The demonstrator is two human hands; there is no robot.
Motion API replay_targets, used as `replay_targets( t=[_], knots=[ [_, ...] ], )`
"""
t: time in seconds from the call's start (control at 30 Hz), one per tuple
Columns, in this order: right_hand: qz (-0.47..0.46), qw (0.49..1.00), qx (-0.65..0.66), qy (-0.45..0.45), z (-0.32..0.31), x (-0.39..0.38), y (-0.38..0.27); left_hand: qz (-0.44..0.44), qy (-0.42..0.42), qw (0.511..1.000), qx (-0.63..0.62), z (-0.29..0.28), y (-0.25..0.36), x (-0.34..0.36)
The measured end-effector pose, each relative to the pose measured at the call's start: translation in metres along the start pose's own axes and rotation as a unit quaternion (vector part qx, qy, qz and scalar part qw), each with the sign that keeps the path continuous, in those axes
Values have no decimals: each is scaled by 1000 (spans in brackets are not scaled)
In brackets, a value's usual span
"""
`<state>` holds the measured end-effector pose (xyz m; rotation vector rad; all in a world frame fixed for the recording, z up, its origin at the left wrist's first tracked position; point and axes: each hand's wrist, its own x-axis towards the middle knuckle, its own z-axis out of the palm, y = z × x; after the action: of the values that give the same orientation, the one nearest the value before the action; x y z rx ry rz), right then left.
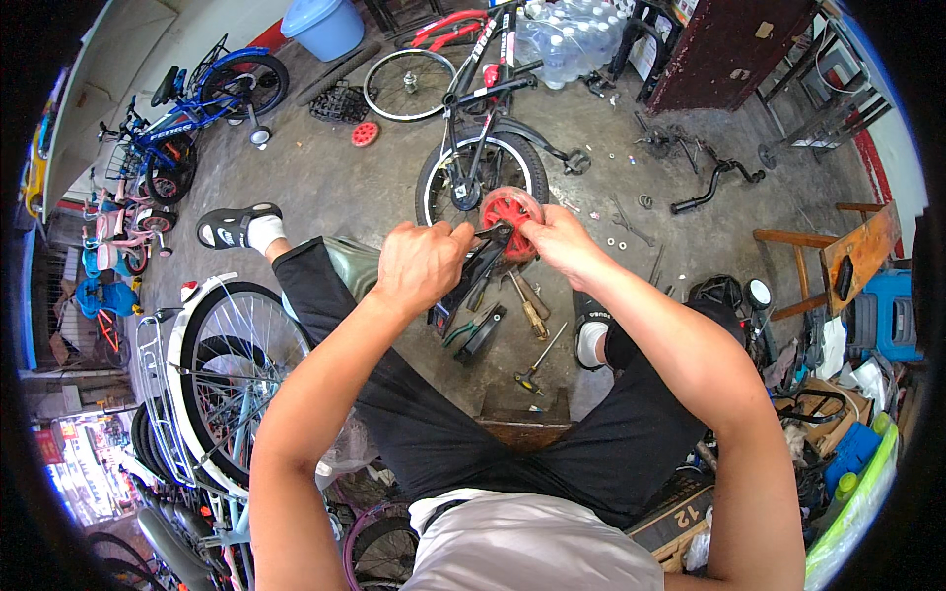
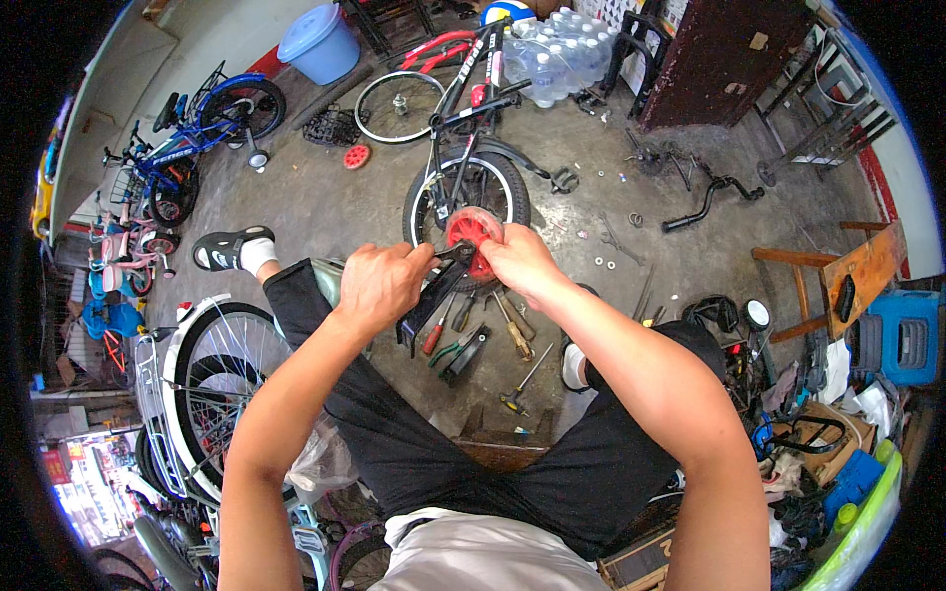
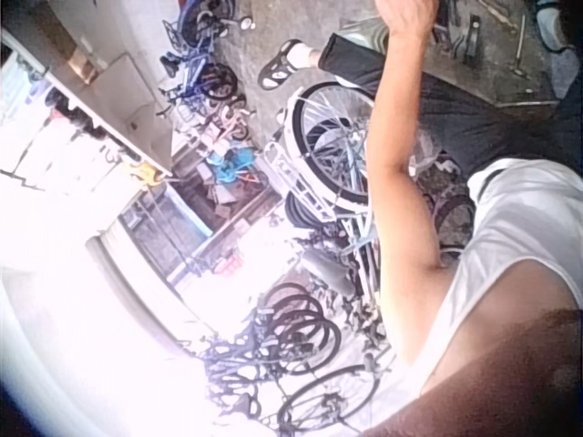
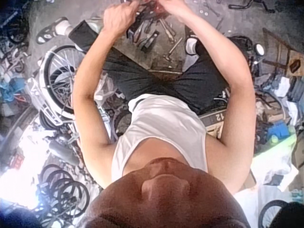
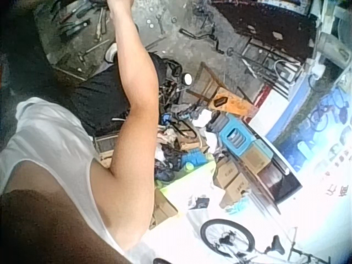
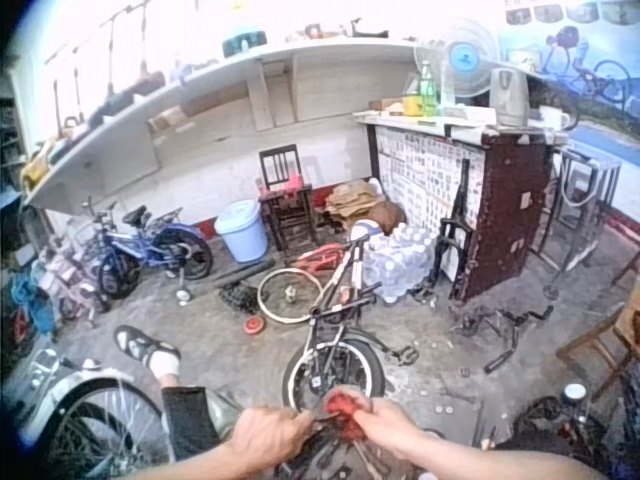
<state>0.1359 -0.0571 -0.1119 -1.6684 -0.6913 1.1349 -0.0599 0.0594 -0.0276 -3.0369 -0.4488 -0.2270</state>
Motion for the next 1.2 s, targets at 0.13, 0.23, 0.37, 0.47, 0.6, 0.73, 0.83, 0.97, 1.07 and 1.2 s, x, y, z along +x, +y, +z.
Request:
replay_targets(
  t=[0.13,0.23,0.37,0.47,0.6,0.73,0.83,0.97,1.07,1.2],
  knots=[
    [7,999,-31,-13,-2,-6,-15,-19,18,1000,2,2,0,-2],
    [14,999,-35,-2,-2,-5,-18,-14,24,1000,7,1,1,1],
    [-20,996,-67,55,1,4,-1,3,32,999,13,-3,2,4],
    [-22,997,-63,50,0,5,-5,0,34,999,18,-2,0,4],
    [-20,997,-62,34,-3,1,-11,-9,30,999,12,-2,0,4],
    [-14,998,-62,21,-3,-8,-17,-16,15,1000,13,-1,-2,-2],
    [-29,998,-49,40,-3,-5,-8,-16,18,1000,10,-1,0,-1],
    [-20,999,-34,26,-4,-1,-15,-16,34,999,15,-4,-2,2],
    [-8,999,-46,24,-4,1,-16,-13,37,999,18,-5,-1,2],
    [-1,998,-57,21,-5,3,-15,-10,30,999,9,-4,-1,4]
  ],
)
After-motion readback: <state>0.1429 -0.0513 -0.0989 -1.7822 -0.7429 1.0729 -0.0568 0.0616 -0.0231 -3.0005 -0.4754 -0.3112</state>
